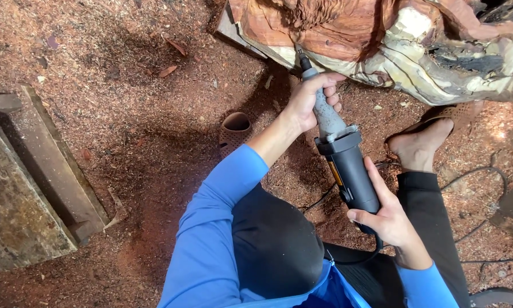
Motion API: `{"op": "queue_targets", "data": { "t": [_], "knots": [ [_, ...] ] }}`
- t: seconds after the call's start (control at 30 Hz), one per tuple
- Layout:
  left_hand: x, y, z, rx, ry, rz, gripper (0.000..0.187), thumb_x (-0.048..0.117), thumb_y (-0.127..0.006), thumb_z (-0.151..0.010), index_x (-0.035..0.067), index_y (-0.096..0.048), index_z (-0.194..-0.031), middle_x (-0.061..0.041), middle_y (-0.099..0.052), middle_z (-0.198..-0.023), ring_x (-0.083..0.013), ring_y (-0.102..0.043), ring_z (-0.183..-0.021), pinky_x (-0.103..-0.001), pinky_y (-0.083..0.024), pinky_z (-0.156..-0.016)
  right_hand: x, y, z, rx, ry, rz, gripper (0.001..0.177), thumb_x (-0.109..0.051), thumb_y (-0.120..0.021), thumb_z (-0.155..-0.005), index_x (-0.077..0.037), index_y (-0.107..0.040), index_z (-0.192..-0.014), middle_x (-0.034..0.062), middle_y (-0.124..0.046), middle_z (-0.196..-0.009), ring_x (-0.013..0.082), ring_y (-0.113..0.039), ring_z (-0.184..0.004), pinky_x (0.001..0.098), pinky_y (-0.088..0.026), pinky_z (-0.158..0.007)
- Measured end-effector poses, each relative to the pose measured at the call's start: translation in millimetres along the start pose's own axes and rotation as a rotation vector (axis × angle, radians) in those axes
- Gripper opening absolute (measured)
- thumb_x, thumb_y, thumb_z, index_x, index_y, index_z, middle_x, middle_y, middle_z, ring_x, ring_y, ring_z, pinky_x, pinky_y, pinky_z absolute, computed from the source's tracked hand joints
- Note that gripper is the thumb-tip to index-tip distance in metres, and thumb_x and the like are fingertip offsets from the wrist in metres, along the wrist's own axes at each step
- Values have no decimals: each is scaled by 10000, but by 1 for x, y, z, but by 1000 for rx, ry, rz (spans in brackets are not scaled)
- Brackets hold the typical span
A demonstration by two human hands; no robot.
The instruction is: Power carving details into a large piece of wood using a rotary tool
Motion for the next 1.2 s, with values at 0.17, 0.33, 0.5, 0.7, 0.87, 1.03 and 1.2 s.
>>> {"op": "queue_targets", "data": {
  "t": [0.17, 0.33, 0.5, 0.7, 0.87, 1.03, 1.2],
  "knots": [
    [-1, 2, 0, -26, 12, -2, 395, 108, -682, -815, -105, -651, -1146, 6, -521, -641, -129, -588, -569, -409, -589, -584, 1, -1, 0, -11, 8, 9, 1186, 156, -804, -606, -206, -321, -1627, 292, -601, -968, 351, -716, -633, 454, -630, -372],
    [-1, 3, -2, -33, 11, -8, 414, 103, -673, -819, -125, -635, -1162, 5, -516, -641, -130, -585, -570, -408, -584, -587, -4, -1, 0, -2, 3, 36, 1194, 164, -819, -594, -203, -336, -1622, 314, -600, -993, 364, -709, -648, 465, -623, -373],
    [-2, 1, 1, -18, 17, 0, 390, 108, -672, -820, -91, -651, -1155, 15, -502, -643, -134, -579, -565, -406, -579, -578, -11, -1, 2, -12, -3, -3, 1168, 171, -795, -609, -194, -340, -1620, 290, -589, -948, 354, -712, -616, 464, -627, -353],
    [-11, 2, -1, 37, 24, 23, 364, 86, -671, -807, -82, -663, -1130, -4, -524, -631, -151, -593, -548, -445, -586, -547, -5, 11, 5, -16, -28, -22, 1182, 196, -793, -585, -203, -364, -1613, 294, -594, -919, 373, -723, -600, 482, -618, -327],
    [-7, -16, 13, -50, 92, -11, 339, 77, -581, -865, -23, -607, -1188, 14, -520, -616, -131, -528, -540, -316, -483, -569, -16, 6, 13, -28, -100, 90, 1210, 243, -680, -591, -197, -263, -1638, 194, -574, -1408, 253, -628, -732, 340, -525, -517],
    [-15, -20, 26, -67, 130, -32, 420, 99, -613, -842, -54, -578, -1232, 20, -534, -598, -135, -530, -524, -316, -485, -568, -5, 9, 24, -31, -122, 61, 1225, 243, -680, -587, -232, -258, -1635, 175, -511, -1496, 269, -633, -732, 372, -538, -519],
    [-18, -24, 58, -63, 197, -89, 257, 77, -622, -857, 0, -693, -1091, 6, -547, -636, -155, -559, -595, -335, -506, -625, 31, -10, 46, -121, -29, -143, 1242, 209, -732, -582, -222, -198, -1617, 149, -337, -1637, 221, -681, -673, 303, -566, -473]
  ]
}}
Point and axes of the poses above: each hand's wrist, its own z-axis away from the middle knuckle, its own y-axis out of the back of the hand, x = y × z, the point moved 9 cm from there along -z, towards the middle knuckle
